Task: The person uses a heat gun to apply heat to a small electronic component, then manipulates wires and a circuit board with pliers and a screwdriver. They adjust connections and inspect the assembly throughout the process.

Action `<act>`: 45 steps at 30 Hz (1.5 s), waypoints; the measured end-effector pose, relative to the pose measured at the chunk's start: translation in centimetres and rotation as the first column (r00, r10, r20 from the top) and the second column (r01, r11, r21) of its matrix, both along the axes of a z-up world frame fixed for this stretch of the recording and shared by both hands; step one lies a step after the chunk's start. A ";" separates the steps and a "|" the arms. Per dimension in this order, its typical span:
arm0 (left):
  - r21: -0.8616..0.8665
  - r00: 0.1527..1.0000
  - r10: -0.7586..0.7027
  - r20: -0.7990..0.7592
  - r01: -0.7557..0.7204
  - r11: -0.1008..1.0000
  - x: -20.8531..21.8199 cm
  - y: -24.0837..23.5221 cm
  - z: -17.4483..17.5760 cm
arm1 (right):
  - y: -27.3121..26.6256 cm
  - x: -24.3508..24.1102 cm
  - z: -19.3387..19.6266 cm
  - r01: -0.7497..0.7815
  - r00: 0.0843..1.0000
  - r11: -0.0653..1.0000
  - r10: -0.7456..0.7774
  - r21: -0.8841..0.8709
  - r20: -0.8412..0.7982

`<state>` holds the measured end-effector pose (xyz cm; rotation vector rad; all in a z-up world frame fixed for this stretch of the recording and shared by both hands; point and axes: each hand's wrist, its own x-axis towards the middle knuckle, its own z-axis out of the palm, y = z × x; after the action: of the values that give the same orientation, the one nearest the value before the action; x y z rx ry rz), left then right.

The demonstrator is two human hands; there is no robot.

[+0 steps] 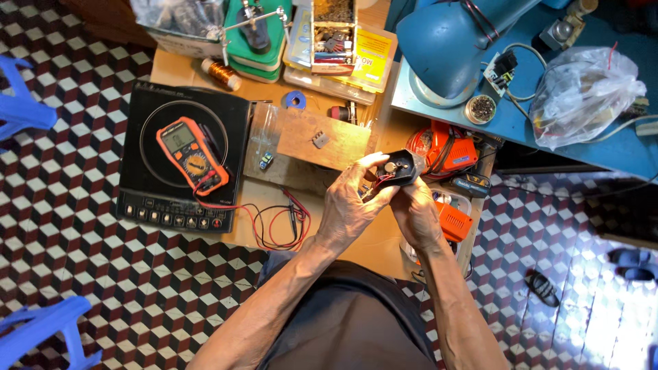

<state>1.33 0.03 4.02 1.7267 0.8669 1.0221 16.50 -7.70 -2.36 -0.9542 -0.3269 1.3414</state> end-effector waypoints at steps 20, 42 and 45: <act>-0.255 0.954 -0.297 0.024 0.294 0.921 1.6 6.2 -2.0 | 2.9 -1.0 -3.6 0.390 0.875 0.915 -0.403 -0.103 -0.267; -0.249 0.962 -0.246 -0.116 0.211 0.945 3.2 5.8 -1.7 | 1.5 -0.2 -5.7 0.315 0.857 0.937 -0.350 -0.153 -0.379; -0.363 0.963 -0.250 -0.101 0.198 0.910 3.4 5.8 -2.2 | 1.7 -0.1 -4.9 0.262 0.912 0.947 -0.306 -0.186 -0.274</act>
<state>4.70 5.80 1.87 1.5623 0.8596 0.5533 16.39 -6.04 -7.22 -0.8634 0.1428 1.2267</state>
